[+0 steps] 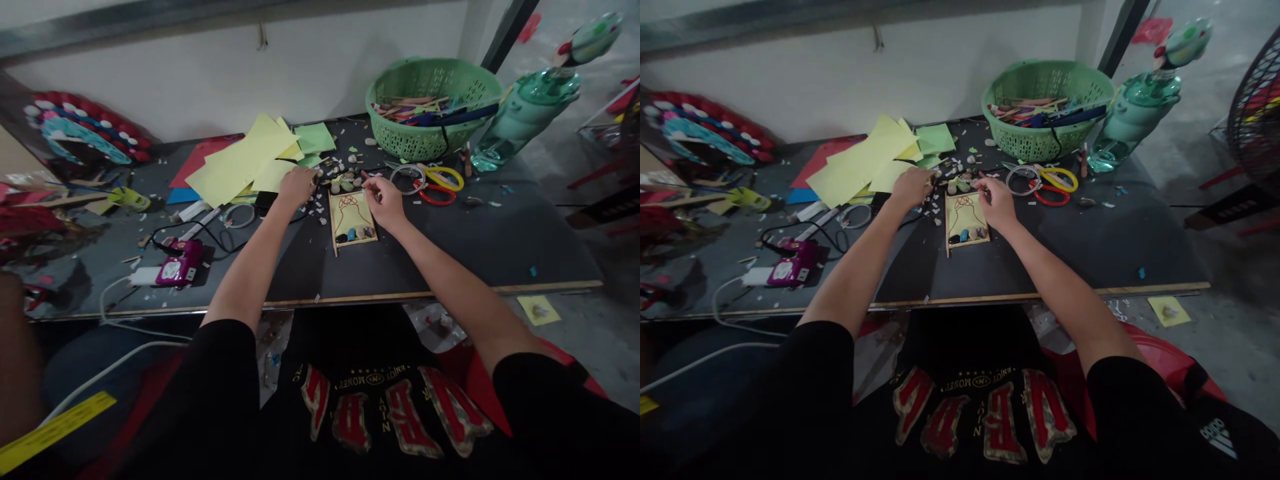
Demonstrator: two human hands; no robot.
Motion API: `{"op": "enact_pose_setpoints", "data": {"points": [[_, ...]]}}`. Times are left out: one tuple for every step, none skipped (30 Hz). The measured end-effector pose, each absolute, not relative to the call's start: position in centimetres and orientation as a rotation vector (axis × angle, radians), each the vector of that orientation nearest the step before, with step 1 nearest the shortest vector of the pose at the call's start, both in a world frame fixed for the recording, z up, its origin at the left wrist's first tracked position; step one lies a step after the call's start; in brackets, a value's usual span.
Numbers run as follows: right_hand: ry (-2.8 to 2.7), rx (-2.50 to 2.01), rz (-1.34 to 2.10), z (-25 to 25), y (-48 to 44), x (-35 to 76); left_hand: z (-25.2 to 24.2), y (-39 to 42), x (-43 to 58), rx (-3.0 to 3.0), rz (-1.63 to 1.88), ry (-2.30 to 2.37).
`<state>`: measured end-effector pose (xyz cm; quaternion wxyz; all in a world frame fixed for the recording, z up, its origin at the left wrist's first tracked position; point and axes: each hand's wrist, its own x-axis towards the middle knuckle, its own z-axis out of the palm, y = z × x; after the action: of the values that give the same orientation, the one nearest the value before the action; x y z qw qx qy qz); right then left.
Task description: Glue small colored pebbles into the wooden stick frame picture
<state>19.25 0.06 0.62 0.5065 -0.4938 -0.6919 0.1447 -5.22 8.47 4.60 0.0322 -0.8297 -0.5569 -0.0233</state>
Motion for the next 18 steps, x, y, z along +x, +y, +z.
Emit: {"op": "enact_pose_setpoints", "data": {"points": [[-1.669,-1.189,0.357,0.6,0.1,19.2,4.7,8.4,-5.1,-2.528,-0.057,-1.734],[-1.669,-1.189,0.365,0.5,0.1,19.2,4.8,8.2,-5.0,-2.494,-0.054,-1.761],[-1.673,-1.189,0.373,0.4,0.1,19.2,4.8,8.0,-5.0,-2.464,-0.055,-1.779],[-1.680,-1.186,0.381,0.4,0.1,19.1,4.8,7.9,-4.9,-2.445,-0.050,-1.783],[-1.690,-1.182,0.386,0.4,0.1,19.1,4.8,7.7,-4.9,-2.439,-0.036,-1.771],[-1.702,-1.177,0.388,0.4,0.1,19.1,4.8,7.7,-4.9,-2.443,-0.019,-1.743],[-1.711,-1.173,0.388,0.4,0.1,19.0,4.8,7.7,-4.9,-2.453,0.002,-1.709],[-1.717,-1.168,0.387,0.4,0.0,19.0,4.8,7.8,-4.9,-2.463,0.023,-1.681],[-1.719,-1.161,0.387,0.4,0.0,19.0,4.8,7.9,-4.9,-2.468,0.042,-1.662],[-1.716,-1.151,0.387,0.4,0.0,19.0,4.9,8.1,-5.0,-2.469,0.056,-1.651],[-1.712,-1.140,0.387,0.4,0.0,19.0,4.9,8.3,-5.0,-2.474,0.064,-1.642],[-1.707,-1.130,0.385,0.4,0.0,19.0,5.0,8.5,-5.0,-2.485,0.071,-1.632],[-1.705,-1.122,0.383,0.3,0.1,19.0,5.1,8.6,-5.1,-2.502,0.072,-1.616],[-1.705,-1.119,0.380,0.3,0.1,19.0,5.1,8.7,-5.2,-2.525,0.061,-1.590],[-1.707,-1.120,0.377,0.3,0.1,19.0,5.0,8.8,-5.3,-2.553,0.045,-1.559],[-1.710,-1.123,0.377,0.3,0.1,19.0,4.9,8.8,-5.4,-2.578,0.022,-1.532],[-1.712,-1.129,0.380,0.3,0.1,19.0,4.7,8.7,-5.6,-2.596,-0.011,-1.512],[-1.717,-1.136,0.383,0.3,0.1,19.0,4.5,8.5,-5.8,-2.612,-0.057,-1.499]]}}
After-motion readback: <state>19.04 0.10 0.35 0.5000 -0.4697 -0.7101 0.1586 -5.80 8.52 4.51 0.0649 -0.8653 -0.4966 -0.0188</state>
